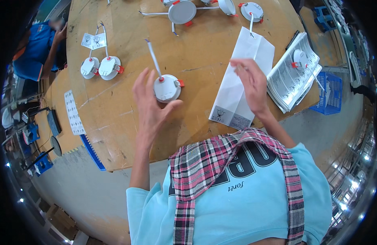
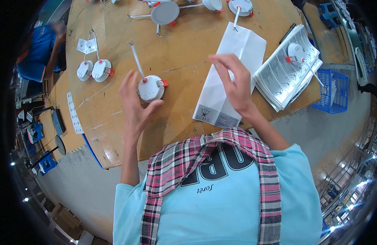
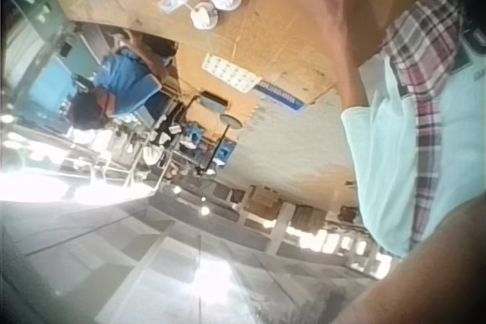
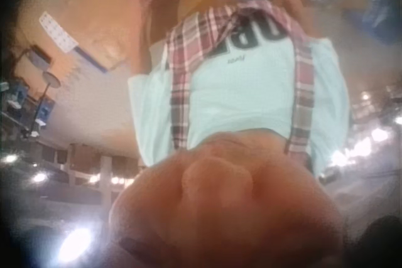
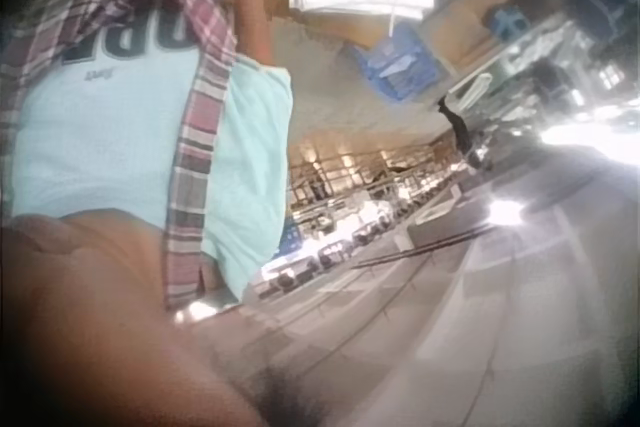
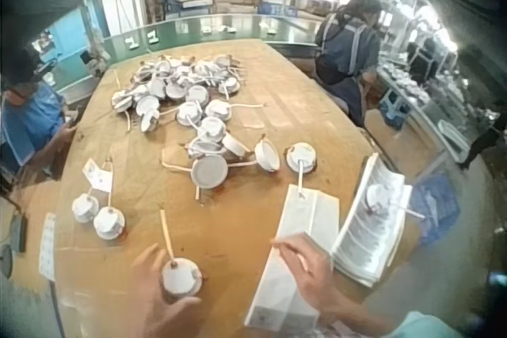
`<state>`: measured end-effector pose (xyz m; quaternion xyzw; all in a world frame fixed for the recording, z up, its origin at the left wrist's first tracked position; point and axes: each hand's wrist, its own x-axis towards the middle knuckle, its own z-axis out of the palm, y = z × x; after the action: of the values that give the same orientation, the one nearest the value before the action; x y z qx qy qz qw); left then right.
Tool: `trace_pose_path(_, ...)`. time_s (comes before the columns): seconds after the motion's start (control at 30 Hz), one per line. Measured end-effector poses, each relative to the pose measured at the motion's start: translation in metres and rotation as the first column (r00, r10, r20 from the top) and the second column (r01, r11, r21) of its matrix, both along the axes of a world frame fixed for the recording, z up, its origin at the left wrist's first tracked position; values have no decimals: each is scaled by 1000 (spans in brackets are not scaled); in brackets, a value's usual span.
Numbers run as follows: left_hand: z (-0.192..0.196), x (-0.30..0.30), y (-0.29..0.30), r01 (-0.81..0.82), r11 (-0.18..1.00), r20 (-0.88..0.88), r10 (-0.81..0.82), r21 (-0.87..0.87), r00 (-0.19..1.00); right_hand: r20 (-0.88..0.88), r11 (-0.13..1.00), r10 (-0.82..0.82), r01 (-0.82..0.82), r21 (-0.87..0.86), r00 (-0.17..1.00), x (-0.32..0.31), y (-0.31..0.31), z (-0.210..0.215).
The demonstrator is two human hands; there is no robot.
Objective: The recorder labels small LED light fixtures by peeling stickers from a sheet and applying them to the back of each unit, ensuring correct alignment with the wires.
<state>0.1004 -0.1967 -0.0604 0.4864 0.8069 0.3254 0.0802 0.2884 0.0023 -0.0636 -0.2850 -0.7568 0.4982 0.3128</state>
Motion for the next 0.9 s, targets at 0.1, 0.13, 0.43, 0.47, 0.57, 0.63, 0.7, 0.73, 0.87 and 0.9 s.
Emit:
trace_pose_path(0.1,6,29,-14,-100,988,115,86,121,990,12,995,-67,68,-70,998,30,-20,-26)
trace_pose_path(0.13,9,39,-18,-103,981,186,73,161,980,61,997,-65,67,-38,996,34,-23,-30)
trace_pose_path(0.43,-2,78,25,104,988,732,13,-114,681,-114,980,17,-39,-194,993,13,-19,-30)
trace_pose_path(0.47,-2,74,27,104,988,731,13,-115,682,-116,980,16,-39,-194,993,12,-17,-31)
trace_pose_path(0.57,-2,70,28,201,952,855,100,-231,509,-141,993,39,-54,-108,989,13,-9,-31)
trace_pose_path(0.63,-6,71,28,165,972,909,87,-167,409,-90,997,70,-66,46,993,13,-2,-20)
trace_pose_path(0.7,-9,68,27,125,982,917,81,-140,390,-36,973,154,-145,179,987,14,-4,1)
trace_pose_path(0.73,-11,68,27,91,990,925,68,-110,373,28,926,222,-219,308,975,17,-7,8)
trace_pose_path(0.87,-11,66,30,16,997,955,71,-79,289,177,851,340,-382,360,924,19,-22,16)
trace_pose_path(0.9,-9,67,31,-9,998,969,56,-56,242,205,851,345,-398,343,916,19,-25,14)
